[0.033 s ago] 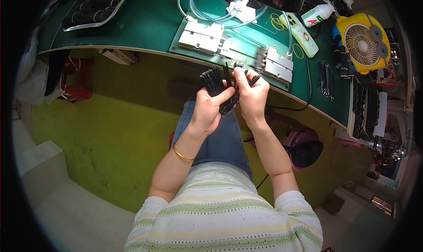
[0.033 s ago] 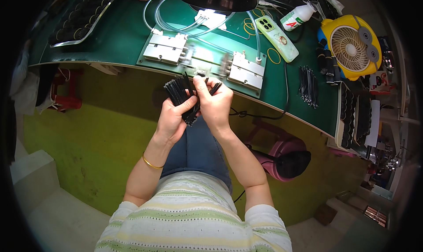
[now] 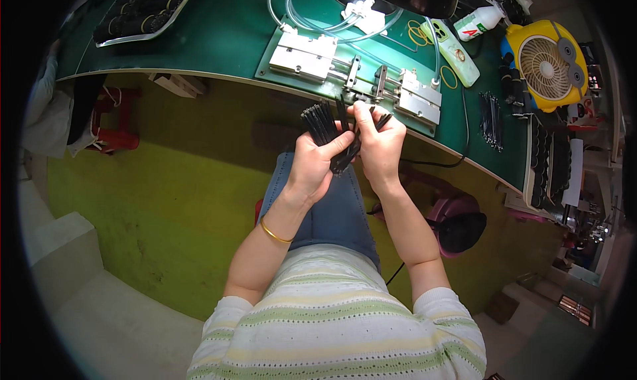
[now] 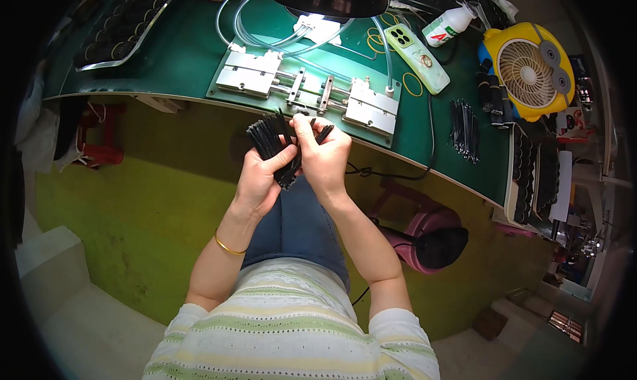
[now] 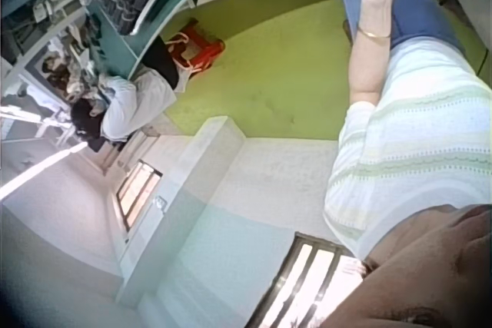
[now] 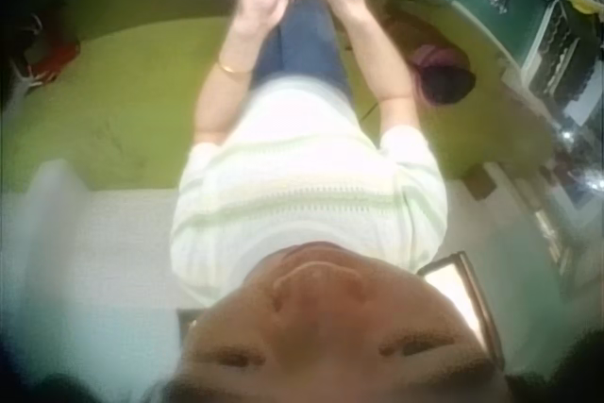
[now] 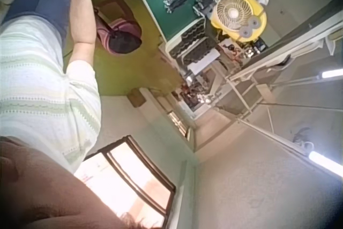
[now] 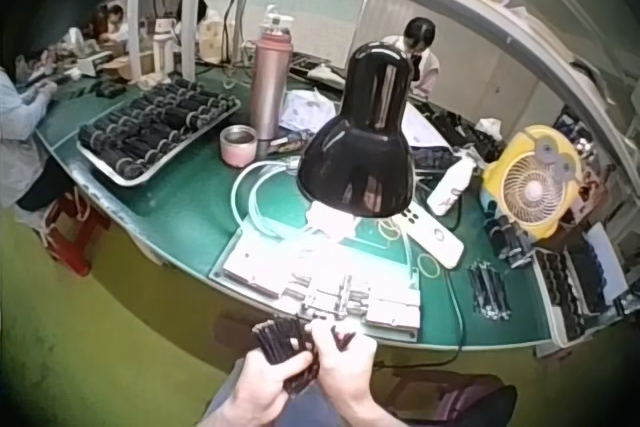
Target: Bundling and organizing small black electronic components at a workstation.
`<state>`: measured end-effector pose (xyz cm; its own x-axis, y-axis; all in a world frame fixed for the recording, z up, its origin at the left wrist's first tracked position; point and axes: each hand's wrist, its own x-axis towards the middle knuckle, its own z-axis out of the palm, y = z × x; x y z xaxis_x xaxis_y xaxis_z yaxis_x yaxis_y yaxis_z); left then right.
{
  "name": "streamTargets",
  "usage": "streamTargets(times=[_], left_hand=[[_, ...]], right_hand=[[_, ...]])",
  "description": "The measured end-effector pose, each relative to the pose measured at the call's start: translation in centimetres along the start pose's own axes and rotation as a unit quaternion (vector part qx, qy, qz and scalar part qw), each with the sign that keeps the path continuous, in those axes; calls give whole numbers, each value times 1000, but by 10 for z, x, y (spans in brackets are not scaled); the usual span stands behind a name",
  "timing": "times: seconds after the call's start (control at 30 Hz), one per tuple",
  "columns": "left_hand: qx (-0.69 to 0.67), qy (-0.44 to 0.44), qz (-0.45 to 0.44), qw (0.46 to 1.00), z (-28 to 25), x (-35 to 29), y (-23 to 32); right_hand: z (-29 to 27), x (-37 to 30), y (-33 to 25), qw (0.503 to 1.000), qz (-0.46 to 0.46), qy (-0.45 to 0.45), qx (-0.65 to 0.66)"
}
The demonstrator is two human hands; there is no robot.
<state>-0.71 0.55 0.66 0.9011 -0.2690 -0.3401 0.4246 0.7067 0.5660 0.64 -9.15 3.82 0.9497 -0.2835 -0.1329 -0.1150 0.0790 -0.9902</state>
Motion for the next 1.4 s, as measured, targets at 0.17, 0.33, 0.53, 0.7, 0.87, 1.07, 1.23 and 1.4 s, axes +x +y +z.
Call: streamTargets(times=[0.17, 0.33, 0.53, 0.7, 0.87, 1.07, 1.23, 1.4], left_hand=[[11, 8, -1, 1000, -2, 2, 0], [12, 20, -2, 1000, 0, 5, 2], [7, 12, 4, 1000, -2, 8, -1], [2, -10, -8, 1000, 1, 4, 5], [13, -10, -25, 1000, -3, 0, 6], [34, -13, -28, 999, -7, -4, 8], [34, 14, -18, 999, -4, -5, 4], [13, -11, -7, 1000, -7, -1, 0]], right_hand=[[2, 2, 3, 1000, -4, 4, 12], [1, 5, 2, 1000, 18, 8, 19], [-2, 8, 6, 999, 36, 12, 35], [0, 8, 4, 997, 56, 15, 54], [-3, 7, 9, 998, 12, -9, 64], [-1, 0, 4, 999, -21, -27, 8], [-1, -1, 1, 999, -40, -10, 10], [-3, 0, 0, 1000, 0, -14, -3]])
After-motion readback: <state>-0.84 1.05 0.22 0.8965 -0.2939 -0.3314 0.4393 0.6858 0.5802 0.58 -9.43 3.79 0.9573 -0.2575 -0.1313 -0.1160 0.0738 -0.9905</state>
